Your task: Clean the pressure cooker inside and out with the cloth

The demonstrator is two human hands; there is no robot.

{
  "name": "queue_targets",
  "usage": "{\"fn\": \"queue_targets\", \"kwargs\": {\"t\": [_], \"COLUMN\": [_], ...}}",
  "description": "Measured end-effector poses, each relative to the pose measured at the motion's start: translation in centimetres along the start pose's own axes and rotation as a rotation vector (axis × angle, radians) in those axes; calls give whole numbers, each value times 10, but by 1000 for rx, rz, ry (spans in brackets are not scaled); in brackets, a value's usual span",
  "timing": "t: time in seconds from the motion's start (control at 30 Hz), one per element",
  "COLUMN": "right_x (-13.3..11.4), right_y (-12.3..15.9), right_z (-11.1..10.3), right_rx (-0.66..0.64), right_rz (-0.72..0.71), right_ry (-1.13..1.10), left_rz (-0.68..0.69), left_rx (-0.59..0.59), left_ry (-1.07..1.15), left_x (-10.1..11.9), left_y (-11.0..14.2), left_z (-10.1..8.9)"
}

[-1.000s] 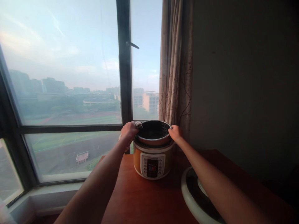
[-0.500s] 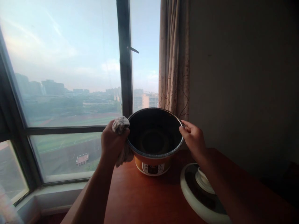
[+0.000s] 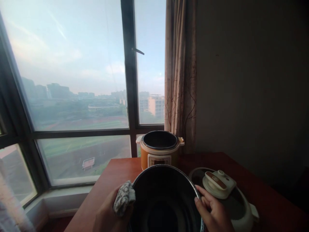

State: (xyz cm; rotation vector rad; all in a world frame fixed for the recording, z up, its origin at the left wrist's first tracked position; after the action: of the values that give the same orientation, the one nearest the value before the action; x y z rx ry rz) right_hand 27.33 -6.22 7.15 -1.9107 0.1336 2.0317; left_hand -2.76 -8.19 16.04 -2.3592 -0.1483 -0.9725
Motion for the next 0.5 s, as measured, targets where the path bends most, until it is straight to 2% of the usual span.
{"fn": "queue_targets", "kwargs": {"t": [0.07,0.17,0.33,0.5], "right_x": [15,27,35,42], "right_y": [-3,-8,-15,-18], "right_z": [2,4,6,8], "right_rx": [39,27,-93,-83], "right_rz": [-18,-23,57,62], "right_ry": [25,27,18,24], "left_rz": [35,47,12,-17], "left_rx": [-53,-92,-105,-98], "left_ry": [-25,-38,-101,-57], "left_x": [-8,-19,-33,-39], "left_y": [-1,-4,-6,-1], "left_z": [9,16,25,35]}}
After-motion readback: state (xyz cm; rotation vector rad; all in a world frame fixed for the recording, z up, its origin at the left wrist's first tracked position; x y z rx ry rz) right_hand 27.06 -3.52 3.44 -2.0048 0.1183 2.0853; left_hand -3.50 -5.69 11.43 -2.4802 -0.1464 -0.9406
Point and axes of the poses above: each hand's wrist, its own y-axis away from the middle knuckle, its own z-axis out of the palm, x = y × z, the point moved 2 cm from there along -y, towards the middle knuckle, and after that the axes turned 14 degrees about -y, right-handed, at the moved point
